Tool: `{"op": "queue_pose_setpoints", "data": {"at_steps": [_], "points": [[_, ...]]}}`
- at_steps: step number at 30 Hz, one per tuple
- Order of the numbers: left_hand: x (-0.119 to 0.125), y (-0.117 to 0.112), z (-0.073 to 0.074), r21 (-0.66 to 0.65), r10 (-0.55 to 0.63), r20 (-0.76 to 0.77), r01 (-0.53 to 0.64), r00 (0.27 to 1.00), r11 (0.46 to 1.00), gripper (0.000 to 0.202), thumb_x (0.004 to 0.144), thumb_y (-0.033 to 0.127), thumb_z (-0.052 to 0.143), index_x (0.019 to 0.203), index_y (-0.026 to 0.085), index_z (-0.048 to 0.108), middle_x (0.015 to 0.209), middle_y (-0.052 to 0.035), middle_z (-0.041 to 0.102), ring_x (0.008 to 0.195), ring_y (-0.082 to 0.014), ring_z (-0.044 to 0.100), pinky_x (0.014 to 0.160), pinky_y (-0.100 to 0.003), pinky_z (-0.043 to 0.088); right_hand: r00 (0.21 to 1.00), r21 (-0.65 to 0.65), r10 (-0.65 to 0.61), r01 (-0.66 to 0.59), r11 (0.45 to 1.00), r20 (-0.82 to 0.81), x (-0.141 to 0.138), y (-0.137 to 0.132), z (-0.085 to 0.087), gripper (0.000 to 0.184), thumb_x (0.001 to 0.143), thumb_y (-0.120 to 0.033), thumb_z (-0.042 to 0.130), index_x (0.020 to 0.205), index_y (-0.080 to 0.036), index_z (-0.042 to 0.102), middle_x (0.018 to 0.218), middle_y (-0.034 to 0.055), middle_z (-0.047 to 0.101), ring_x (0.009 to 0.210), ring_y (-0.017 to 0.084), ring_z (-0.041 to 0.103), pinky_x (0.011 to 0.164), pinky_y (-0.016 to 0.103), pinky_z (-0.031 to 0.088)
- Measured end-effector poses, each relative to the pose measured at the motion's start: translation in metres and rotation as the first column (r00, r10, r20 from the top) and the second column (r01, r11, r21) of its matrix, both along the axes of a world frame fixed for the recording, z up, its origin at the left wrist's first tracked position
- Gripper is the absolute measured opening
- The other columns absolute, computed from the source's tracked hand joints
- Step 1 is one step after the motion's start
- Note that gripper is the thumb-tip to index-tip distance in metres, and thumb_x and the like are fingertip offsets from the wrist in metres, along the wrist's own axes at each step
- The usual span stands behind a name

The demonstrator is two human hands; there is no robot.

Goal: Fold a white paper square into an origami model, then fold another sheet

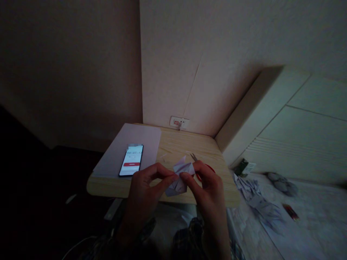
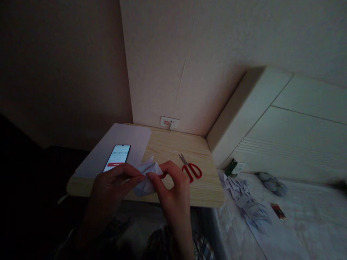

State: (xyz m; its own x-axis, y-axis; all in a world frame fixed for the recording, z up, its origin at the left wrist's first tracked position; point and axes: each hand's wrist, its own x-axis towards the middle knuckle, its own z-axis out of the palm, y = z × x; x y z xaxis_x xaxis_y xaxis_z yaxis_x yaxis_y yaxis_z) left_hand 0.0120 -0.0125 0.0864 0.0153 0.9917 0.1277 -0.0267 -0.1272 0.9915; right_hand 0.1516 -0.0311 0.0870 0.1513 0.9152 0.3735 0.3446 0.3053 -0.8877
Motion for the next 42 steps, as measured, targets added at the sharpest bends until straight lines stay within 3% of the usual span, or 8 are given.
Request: {"op": "queue_pose_setpoints", "data": {"at_steps": [4, 11, 16, 22, 28, 32, 37, 42], "points": [[0.001, 0.003, -0.004, -0.023, 0.053, 0.035, -0.052, 0.998, 0.998, 0.014, 0.062, 0.021, 0.073, 0.052, 0.020, 0.064, 0.054, 0.0029, 0.064, 0.057, -0.0151, 0.062, 0.059, -0.024, 0.051, 0.999, 0.013, 0.013, -0.013, 1.000, -0.038, -0.002, 0.003, -0.003, 0.018, 0.079, -0.028, 0.067, 0.067, -0.020, 0.059, 0.064, -0.0020, 0.056, 0.064, 0.015, 0.053, 0.061, 0.026, 0.041], [0.003, 0.006, -0.008, -0.041, -0.051, 0.119, 0.056, 0.992, 0.998, 0.014, 0.065, 0.022, 0.073, 0.059, 0.018, 0.061, 0.058, 0.0034, 0.064, 0.060, -0.0133, 0.063, 0.060, -0.022, 0.051, 0.999, 0.034, -0.034, 0.034, 0.999, -0.022, 0.002, -0.001, -0.001, 0.016, 0.079, -0.027, 0.066, 0.067, -0.020, 0.058, 0.065, -0.0018, 0.056, 0.065, 0.015, 0.052, 0.062, 0.026, 0.040], [0.008, 0.004, -0.008, -0.004, -0.054, 0.094, 0.055, 0.994, 0.998, 0.016, 0.068, 0.021, 0.072, 0.058, 0.018, 0.060, 0.058, 0.0038, 0.061, 0.062, -0.0124, 0.062, 0.063, -0.021, 0.051, 0.999, 0.017, -0.019, 0.020, 1.000, -0.041, 0.008, -0.002, 0.002, 0.016, 0.079, -0.028, 0.064, 0.067, -0.020, 0.058, 0.065, -0.0009, 0.056, 0.065, 0.015, 0.052, 0.061, 0.027, 0.042], [0.014, 0.015, -0.022, -0.038, -0.108, 0.155, 0.115, 0.982, 0.993, 0.014, 0.066, 0.024, 0.074, 0.075, 0.018, 0.065, 0.072, 0.0013, 0.068, 0.068, -0.0147, 0.066, 0.064, -0.022, 0.052, 0.998, 0.021, 0.016, -0.017, 1.000, 0.067, 0.011, 0.007, -0.005, 0.021, 0.082, -0.028, 0.063, 0.064, -0.019, 0.058, 0.061, -0.0021, 0.056, 0.062, 0.013, 0.052, 0.058, 0.024, 0.039], [0.010, 0.019, -0.019, -0.042, -0.117, 0.204, 0.128, 0.972, 0.991, 0.012, 0.062, 0.022, 0.074, 0.064, 0.017, 0.063, 0.059, 0.0039, 0.061, 0.058, -0.0107, 0.058, 0.054, -0.018, 0.046, 0.989, 0.063, 0.044, -0.053, 0.997, 0.143, 0.008, 0.006, 0.000, 0.024, 0.083, -0.029, 0.062, 0.062, -0.019, 0.056, 0.060, -0.0025, 0.056, 0.059, 0.012, 0.051, 0.056, 0.023, 0.038], [0.008, 0.014, -0.014, 0.029, -0.116, 0.190, 0.113, 0.975, 0.993, 0.013, 0.065, 0.018, 0.071, 0.059, 0.016, 0.060, 0.056, 0.0056, 0.055, 0.054, -0.0076, 0.052, 0.052, -0.015, 0.042, 0.984, 0.073, 0.060, -0.073, 0.995, 0.166, 0.007, 0.002, 0.004, 0.022, 0.082, -0.027, 0.063, 0.063, -0.019, 0.056, 0.060, -0.0031, 0.056, 0.059, 0.012, 0.051, 0.056, 0.023, 0.038], [0.009, 0.016, -0.019, 0.107, -0.094, 0.154, 0.078, 0.984, 0.991, 0.017, 0.067, 0.014, 0.069, 0.057, 0.017, 0.056, 0.058, 0.0061, 0.051, 0.057, -0.0076, 0.053, 0.054, -0.015, 0.044, 0.987, 0.025, 0.080, -0.085, 0.996, 0.138, 0.007, 0.007, -0.001, 0.022, 0.082, -0.027, 0.063, 0.063, -0.019, 0.055, 0.060, -0.0032, 0.055, 0.060, 0.012, 0.051, 0.057, 0.023, 0.039], [0.005, 0.021, -0.023, 0.044, -0.179, 0.180, 0.173, 0.967, 0.984, 0.006, 0.068, 0.019, 0.070, 0.071, 0.017, 0.065, 0.066, 0.0040, 0.061, 0.062, -0.0101, 0.059, 0.056, -0.017, 0.046, 0.982, 0.021, 0.100, -0.105, 0.994, 0.161, 0.007, 0.008, -0.002, 0.022, 0.083, -0.028, 0.063, 0.064, -0.019, 0.056, 0.061, -0.0031, 0.056, 0.060, 0.012, 0.051, 0.057, 0.023, 0.039]]}}
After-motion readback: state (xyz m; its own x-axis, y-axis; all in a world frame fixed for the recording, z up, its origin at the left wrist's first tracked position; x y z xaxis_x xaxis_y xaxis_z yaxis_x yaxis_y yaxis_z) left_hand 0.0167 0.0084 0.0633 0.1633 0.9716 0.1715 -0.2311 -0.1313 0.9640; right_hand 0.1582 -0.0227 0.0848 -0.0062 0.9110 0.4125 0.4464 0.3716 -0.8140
